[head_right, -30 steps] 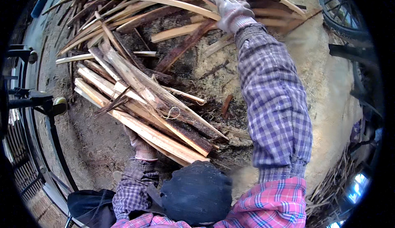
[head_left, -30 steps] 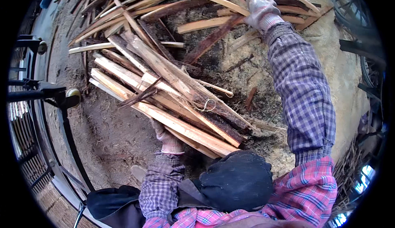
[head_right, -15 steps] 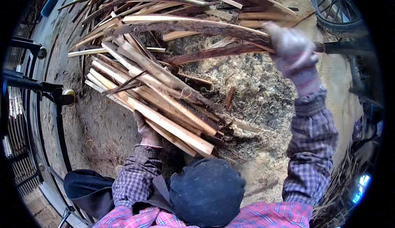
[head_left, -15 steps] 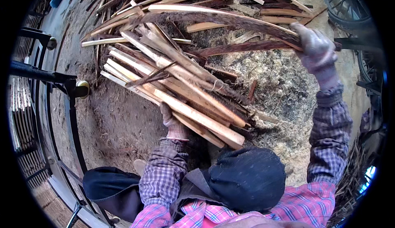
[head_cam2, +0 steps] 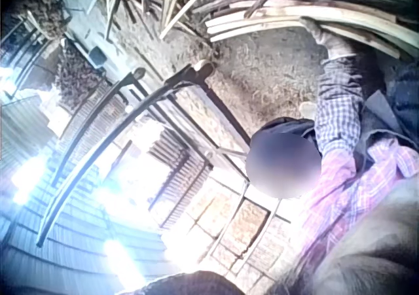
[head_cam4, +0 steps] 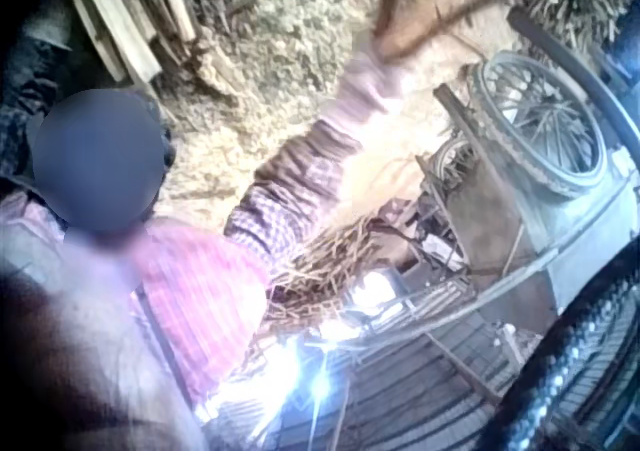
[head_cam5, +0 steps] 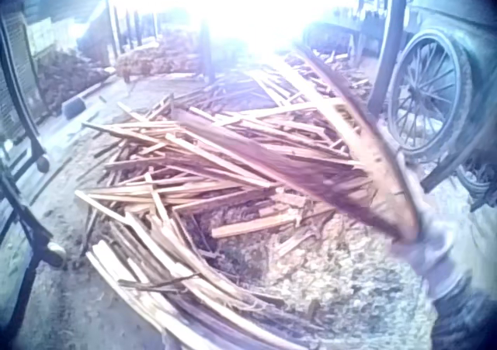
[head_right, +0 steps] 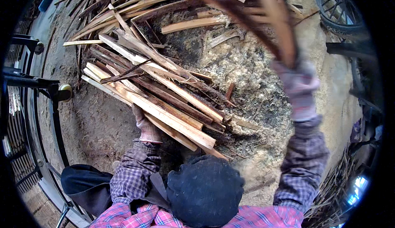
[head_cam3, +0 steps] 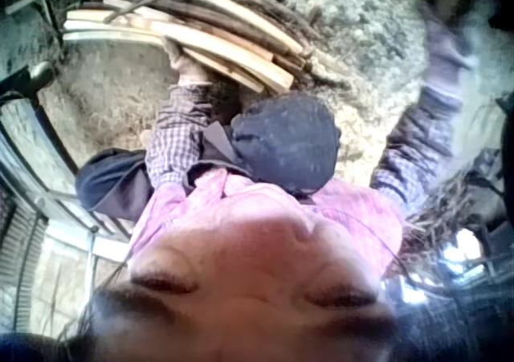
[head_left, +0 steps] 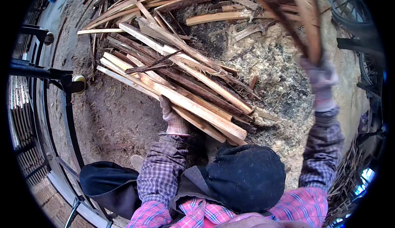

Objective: The person uses a pitchfork to gather and move a large pile of thin wooden sticks on a sawdust-covered floor. They then switch to using their hands to pick up, align, and stack the sticks into a neat bundle.

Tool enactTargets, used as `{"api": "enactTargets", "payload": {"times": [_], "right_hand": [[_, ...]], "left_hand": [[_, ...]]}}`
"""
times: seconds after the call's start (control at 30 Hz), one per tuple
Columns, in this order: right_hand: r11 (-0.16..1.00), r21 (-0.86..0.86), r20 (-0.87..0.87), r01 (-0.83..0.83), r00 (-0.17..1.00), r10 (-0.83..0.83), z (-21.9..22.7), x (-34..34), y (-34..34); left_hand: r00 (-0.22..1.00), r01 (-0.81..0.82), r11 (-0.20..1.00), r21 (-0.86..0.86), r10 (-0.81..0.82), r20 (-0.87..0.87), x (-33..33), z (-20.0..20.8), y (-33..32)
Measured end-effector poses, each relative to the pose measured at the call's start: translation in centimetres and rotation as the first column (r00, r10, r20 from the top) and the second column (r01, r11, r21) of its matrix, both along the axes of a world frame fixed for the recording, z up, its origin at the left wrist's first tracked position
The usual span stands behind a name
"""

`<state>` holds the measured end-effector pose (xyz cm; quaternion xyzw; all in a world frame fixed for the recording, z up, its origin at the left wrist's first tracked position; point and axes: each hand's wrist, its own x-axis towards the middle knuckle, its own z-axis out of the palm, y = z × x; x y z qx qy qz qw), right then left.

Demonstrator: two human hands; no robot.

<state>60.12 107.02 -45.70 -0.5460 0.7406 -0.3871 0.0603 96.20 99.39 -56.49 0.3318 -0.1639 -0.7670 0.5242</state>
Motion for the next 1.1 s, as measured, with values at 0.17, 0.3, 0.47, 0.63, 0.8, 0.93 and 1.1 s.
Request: {"api": "enactTargets", "payload": {"times": [0.17, 0.3, 0.47, 0.63, 0.8, 0.93, 1.1], "right_hand": [[0.398, 0.870, 0.152, -0.290, 0.927, 0.343, -6.0, 15.5, -9.3], [0.155, 0.976, 0.074, -0.155, 0.897, 0.436, -4.3, 14.7, -11.3], [0.154, 0.975, 0.067, -0.162, 0.870, 0.489, -1.5, 11.7, -18.1], [0.873, 0.458, -0.553, 0.170, 0.823, 0.129, -6.8, 6.5, -28.1], [0.833, 0.522, -0.570, 0.182, 0.801, 0.182, -8.3, 4.3, -31.4], [0.727, 0.664, -0.528, 0.175, 0.798, 0.290, -6.0, 5.5, -32.6], [0.621, 0.779, -0.390, 0.081, 0.839, 0.380, -4.1, 5.5, -32.5]], "left_hand": [[0.998, 0.018, 0.999, 0.044, -0.015, -0.066, 1.0, -1.5, -0.1], [1.000, 0.014, 0.999, 0.031, -0.015, 0.025, 0.7, -2.1, -0.2], [0.999, 0.018, 1.000, 0.018, -0.019, 0.045, 2.3, -2.7, -0.5], [0.998, -0.057, 0.990, 0.126, 0.056, 0.016, 1.1, -3.3, 0.1], [1.000, 0.003, 0.995, 0.103, -0.006, 0.026, 2.6, -5.0, 0.9], [1.000, 0.003, 0.990, 0.138, -0.001, -0.015, 3.2, -4.8, 1.2], [0.997, 0.011, 0.998, 0.058, -0.007, -0.078, 2.2, -4.6, 0.6]]}}
